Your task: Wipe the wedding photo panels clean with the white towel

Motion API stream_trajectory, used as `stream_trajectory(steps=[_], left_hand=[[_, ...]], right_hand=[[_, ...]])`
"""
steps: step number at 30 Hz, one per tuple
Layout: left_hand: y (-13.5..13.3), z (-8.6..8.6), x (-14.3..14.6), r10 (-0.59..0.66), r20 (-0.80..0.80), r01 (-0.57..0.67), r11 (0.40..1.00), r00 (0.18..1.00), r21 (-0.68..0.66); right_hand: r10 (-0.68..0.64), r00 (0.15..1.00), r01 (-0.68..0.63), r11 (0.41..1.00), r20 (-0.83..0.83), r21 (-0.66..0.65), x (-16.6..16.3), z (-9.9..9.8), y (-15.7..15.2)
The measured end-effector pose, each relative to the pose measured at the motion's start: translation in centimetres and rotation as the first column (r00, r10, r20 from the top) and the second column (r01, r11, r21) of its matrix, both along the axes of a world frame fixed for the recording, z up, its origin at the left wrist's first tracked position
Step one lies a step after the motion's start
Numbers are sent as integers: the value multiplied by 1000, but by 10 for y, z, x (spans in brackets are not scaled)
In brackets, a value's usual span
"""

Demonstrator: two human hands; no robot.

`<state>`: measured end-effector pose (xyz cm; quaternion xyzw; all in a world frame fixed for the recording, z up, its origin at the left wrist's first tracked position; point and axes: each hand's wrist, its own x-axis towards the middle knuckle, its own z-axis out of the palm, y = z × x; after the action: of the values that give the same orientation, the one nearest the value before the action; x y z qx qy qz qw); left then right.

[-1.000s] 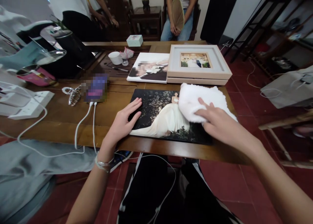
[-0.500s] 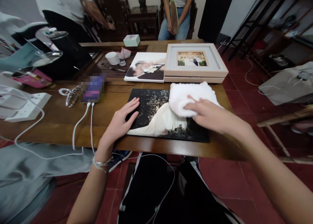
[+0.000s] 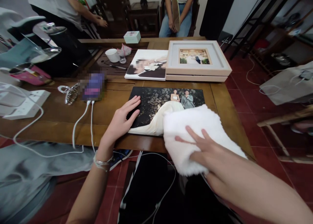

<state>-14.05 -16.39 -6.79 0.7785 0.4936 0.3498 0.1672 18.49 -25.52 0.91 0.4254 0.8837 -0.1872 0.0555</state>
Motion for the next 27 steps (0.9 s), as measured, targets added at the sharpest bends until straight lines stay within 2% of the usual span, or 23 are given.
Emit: stream_trajectory(steps=[2,4,6,7,10,13,16,19,23,25,27], left_hand=[[0,0,0,-3,-3,3,1000,1000,1],[0,-1,0,-7,-7,7,1000,1000,2],[0,-1,0,-10,-11,10,1000,1000,1],[0,0,0,-13,-13,13,1000,1000,0],[0,0,-1,-18,-14,18,1000,1000,3],[0,0,-1,-15,-6,15,1000,1000,2],[0,0,0,-5,-4,5,1000,1000,-1],[0,-1,0,10,-13,-10,1000,1000,-7],[1,-2,0,9,-18,-9,1000,1000,-6],[1,-2,-1,4,-22,-4,1000,1000,-6],[1,-3,-1,3,-27,-4,1000,1000,-10]], right_hand=[[20,1000,-20,1000,13,-23,0,6,-7],[-8,999,9,999,32,-45,-8,11,10],[-32,999,33,999,29,-40,-22,11,44],[0,1000,0,1000,9,-31,-29,8,64],[37,994,-25,993,-98,115,-50,-7,122],[18,993,10,973,-118,230,-64,-22,150],[-1,996,23,968,-89,250,-69,-21,135],[43,996,-28,981,-75,190,-69,-6,86],[191,976,-187,981,-104,44,-70,17,22],[208,971,-208,978,-117,8,-73,23,11],[175,979,-176,984,-109,3,-78,22,21]])
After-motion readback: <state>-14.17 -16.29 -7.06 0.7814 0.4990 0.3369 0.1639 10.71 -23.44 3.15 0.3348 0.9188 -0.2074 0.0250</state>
